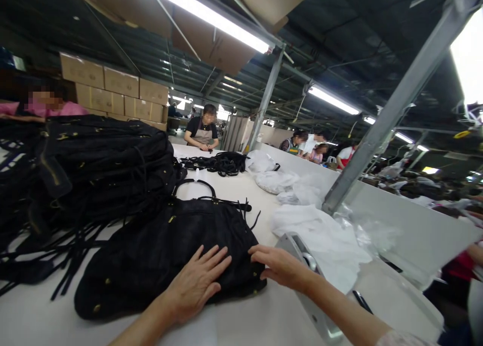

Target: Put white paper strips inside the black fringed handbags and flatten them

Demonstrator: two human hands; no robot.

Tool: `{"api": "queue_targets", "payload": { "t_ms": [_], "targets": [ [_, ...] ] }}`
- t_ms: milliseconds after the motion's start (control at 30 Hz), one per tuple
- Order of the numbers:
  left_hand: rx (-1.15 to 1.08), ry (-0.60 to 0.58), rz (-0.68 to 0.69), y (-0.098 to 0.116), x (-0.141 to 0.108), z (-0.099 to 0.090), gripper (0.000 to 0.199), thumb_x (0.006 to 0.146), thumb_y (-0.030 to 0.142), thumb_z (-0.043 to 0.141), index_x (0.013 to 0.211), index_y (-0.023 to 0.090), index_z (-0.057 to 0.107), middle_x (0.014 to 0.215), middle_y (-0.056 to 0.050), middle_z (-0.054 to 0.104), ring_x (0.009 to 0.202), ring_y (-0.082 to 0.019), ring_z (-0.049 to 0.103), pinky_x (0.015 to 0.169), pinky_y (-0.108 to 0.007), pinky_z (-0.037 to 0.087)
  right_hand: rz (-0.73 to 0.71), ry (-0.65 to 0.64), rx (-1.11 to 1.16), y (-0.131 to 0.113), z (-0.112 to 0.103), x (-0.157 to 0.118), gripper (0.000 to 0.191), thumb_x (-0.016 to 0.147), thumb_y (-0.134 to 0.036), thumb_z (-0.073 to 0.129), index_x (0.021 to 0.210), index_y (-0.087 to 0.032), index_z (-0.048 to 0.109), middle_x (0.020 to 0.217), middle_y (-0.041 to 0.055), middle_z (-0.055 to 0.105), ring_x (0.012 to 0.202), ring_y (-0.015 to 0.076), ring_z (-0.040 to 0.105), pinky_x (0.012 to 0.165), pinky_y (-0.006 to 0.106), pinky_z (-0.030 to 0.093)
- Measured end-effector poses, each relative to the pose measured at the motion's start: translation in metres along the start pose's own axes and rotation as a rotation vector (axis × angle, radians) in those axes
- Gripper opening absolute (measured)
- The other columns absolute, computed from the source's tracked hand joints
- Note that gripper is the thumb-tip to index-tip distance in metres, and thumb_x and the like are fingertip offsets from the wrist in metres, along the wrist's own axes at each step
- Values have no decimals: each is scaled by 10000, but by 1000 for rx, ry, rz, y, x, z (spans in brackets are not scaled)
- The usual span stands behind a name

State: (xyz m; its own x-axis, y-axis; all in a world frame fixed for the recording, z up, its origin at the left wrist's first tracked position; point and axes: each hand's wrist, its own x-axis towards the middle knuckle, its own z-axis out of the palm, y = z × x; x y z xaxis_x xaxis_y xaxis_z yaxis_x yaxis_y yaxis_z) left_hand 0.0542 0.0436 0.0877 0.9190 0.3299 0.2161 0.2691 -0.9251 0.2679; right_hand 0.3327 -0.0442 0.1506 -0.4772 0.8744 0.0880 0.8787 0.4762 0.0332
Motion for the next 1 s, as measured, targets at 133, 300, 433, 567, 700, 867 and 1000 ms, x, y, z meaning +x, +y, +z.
{"api": "queue_targets", "payload": {
  "t_ms": [133,300,433,567,700,867,1000],
  "targets": [
    [14,-56,-8,5,2,-2,724,920,149,562,1509,420,241,1610,19,188,1469,-352,166,1113,-714,195,48,82,-141,-15,39,-16,199,867,-23,530,767,-184,592,772,41,644,735,189,623,662,275,517],
    [6,-59,41,6,2,-5,712,904,122,573,1485,432,301,1595,15,249,1459,-359,200,1109,-736,151,-42,249,-252,-24,70,-46,387,844,38,446,1147,-125,622,1112,130,689,965,234,652,845,327,555],
    [-69,-82,26,2,0,-6,666,925,212,571,1496,411,293,1579,-19,294,1440,-364,258,1106,-726,173,154,258,-58,-19,67,-66,663,811,3,406,1436,-216,438,1413,106,533,1264,219,536,1026,340,487],
    [-85,-83,30,0,-1,-3,789,847,353,692,1510,396,267,1590,-47,261,1445,-391,226,1105,-734,124,613,214,377,-29,61,-72,731,789,-209,558,1489,-219,348,1331,121,567,1149,252,607,932,373,536],
    [-67,-99,2,1,-1,-3,766,850,340,686,1501,407,287,1590,-36,268,1449,-383,217,1112,-726,121,1020,245,893,-43,58,-55,821,784,-332,620,1485,-130,246,881,33,642,752,191,659,704,315,550],
    [-66,-81,6,-1,-1,1,718,902,311,621,1508,423,252,1596,-15,256,1452,-355,229,1127,-700,134,1216,152,1287,-52,54,-27,531,718,-350,664,1164,-136,470,720,33,634,653,235,683,501,302,522],
    [-56,-70,11,-4,-2,4,731,904,312,618,1515,417,232,1597,-23,251,1451,-354,232,1128,-693,142,1147,193,1439,-55,49,-20,465,680,-371,698,1045,-186,478,790,48,688,746,213,709,687,352,575]
  ]
}}
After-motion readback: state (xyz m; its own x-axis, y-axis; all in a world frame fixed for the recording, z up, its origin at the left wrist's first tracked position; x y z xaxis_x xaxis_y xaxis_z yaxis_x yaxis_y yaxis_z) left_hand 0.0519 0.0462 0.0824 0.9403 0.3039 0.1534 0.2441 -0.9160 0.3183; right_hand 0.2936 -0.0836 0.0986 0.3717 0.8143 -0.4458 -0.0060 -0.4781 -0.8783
